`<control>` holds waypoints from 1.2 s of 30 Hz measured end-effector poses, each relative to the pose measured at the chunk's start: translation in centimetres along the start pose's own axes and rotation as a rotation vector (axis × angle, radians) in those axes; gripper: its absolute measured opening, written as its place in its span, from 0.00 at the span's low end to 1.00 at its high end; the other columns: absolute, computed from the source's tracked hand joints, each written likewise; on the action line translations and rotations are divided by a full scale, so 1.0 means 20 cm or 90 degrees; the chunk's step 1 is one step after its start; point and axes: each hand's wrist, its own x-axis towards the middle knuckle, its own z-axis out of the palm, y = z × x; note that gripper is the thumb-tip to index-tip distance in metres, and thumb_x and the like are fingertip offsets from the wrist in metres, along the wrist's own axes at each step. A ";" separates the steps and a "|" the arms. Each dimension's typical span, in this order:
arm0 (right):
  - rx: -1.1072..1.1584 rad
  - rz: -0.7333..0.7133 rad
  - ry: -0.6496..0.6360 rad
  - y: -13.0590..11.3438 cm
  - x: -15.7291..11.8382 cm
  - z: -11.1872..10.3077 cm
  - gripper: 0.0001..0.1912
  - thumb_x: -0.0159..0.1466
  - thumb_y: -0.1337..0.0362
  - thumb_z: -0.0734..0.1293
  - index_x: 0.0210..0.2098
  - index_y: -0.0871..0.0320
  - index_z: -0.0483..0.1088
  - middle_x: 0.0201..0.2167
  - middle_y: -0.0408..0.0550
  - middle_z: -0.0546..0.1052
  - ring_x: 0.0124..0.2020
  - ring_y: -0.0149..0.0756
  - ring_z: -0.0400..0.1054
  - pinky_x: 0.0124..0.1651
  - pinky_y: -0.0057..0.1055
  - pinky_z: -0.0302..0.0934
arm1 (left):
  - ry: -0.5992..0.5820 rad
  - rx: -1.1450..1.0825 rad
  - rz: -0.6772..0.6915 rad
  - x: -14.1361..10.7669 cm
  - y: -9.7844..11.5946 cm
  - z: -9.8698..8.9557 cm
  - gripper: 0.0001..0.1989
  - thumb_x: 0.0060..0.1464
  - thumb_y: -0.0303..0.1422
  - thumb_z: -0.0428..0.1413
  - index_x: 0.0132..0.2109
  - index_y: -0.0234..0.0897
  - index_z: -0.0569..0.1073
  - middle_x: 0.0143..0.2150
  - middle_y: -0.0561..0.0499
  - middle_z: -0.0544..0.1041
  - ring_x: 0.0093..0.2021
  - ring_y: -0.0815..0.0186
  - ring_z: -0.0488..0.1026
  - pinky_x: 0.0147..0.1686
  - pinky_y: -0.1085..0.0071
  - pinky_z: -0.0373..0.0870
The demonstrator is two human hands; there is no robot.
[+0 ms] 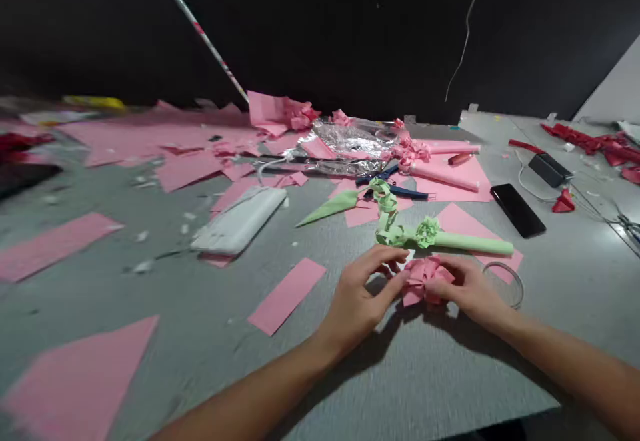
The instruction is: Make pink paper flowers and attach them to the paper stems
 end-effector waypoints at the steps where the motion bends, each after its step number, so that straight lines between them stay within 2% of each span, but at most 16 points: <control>1: 0.025 0.013 -0.010 -0.01 0.00 0.00 0.22 0.63 0.49 0.80 0.43 0.61 0.78 0.31 0.47 0.79 0.30 0.33 0.74 0.34 0.28 0.68 | -0.002 -0.003 -0.012 0.01 0.00 0.00 0.08 0.66 0.33 0.61 0.50 0.42 0.81 0.47 0.50 0.83 0.44 0.64 0.80 0.43 0.69 0.76; 6: 0.094 0.034 -0.013 -0.01 -0.01 -0.01 0.26 0.64 0.45 0.78 0.47 0.61 0.78 0.32 0.49 0.80 0.29 0.36 0.77 0.33 0.31 0.72 | -0.029 -0.053 -0.098 0.01 -0.01 -0.01 0.09 0.67 0.37 0.59 0.48 0.42 0.82 0.46 0.48 0.84 0.47 0.59 0.80 0.48 0.64 0.76; 10: 0.095 0.037 0.001 -0.01 -0.01 -0.01 0.27 0.62 0.46 0.80 0.49 0.60 0.78 0.34 0.49 0.80 0.29 0.36 0.78 0.32 0.31 0.73 | -0.064 -0.123 -0.174 0.01 -0.02 0.00 0.11 0.65 0.42 0.61 0.45 0.40 0.81 0.41 0.48 0.83 0.41 0.60 0.79 0.42 0.65 0.75; 16: 0.075 0.039 -0.003 0.00 -0.01 0.00 0.25 0.60 0.50 0.82 0.48 0.58 0.76 0.35 0.47 0.81 0.30 0.35 0.78 0.32 0.30 0.72 | -0.050 -0.147 -0.245 0.02 -0.04 0.03 0.15 0.57 0.44 0.68 0.42 0.37 0.80 0.36 0.48 0.81 0.36 0.61 0.78 0.38 0.65 0.73; 20: 0.064 0.022 -0.008 0.02 0.00 0.01 0.24 0.59 0.51 0.82 0.46 0.57 0.74 0.33 0.45 0.80 0.30 0.35 0.78 0.31 0.29 0.71 | -0.081 -0.178 -0.220 0.03 -0.05 0.03 0.13 0.57 0.44 0.67 0.38 0.37 0.81 0.38 0.47 0.79 0.37 0.61 0.76 0.38 0.65 0.73; 24: 0.063 0.022 -0.016 0.03 0.00 0.02 0.24 0.59 0.52 0.82 0.46 0.56 0.74 0.32 0.43 0.79 0.29 0.34 0.76 0.31 0.30 0.71 | -0.037 -0.169 -0.159 0.02 -0.03 0.04 0.09 0.56 0.39 0.67 0.35 0.39 0.80 0.39 0.49 0.77 0.40 0.61 0.75 0.42 0.66 0.71; 29: 0.080 0.014 -0.024 0.03 0.00 0.03 0.21 0.61 0.54 0.81 0.46 0.58 0.76 0.32 0.44 0.79 0.29 0.33 0.75 0.31 0.29 0.71 | -0.049 -0.114 -0.225 0.00 -0.02 0.03 0.11 0.58 0.42 0.65 0.39 0.39 0.82 0.34 0.50 0.78 0.34 0.63 0.73 0.36 0.67 0.67; 36: 0.072 0.031 -0.025 0.04 0.00 0.03 0.22 0.59 0.54 0.82 0.46 0.58 0.76 0.32 0.44 0.79 0.28 0.32 0.73 0.31 0.30 0.72 | -0.055 -0.116 -0.236 0.02 0.00 0.02 0.11 0.55 0.42 0.66 0.36 0.38 0.81 0.33 0.49 0.79 0.33 0.62 0.73 0.35 0.66 0.69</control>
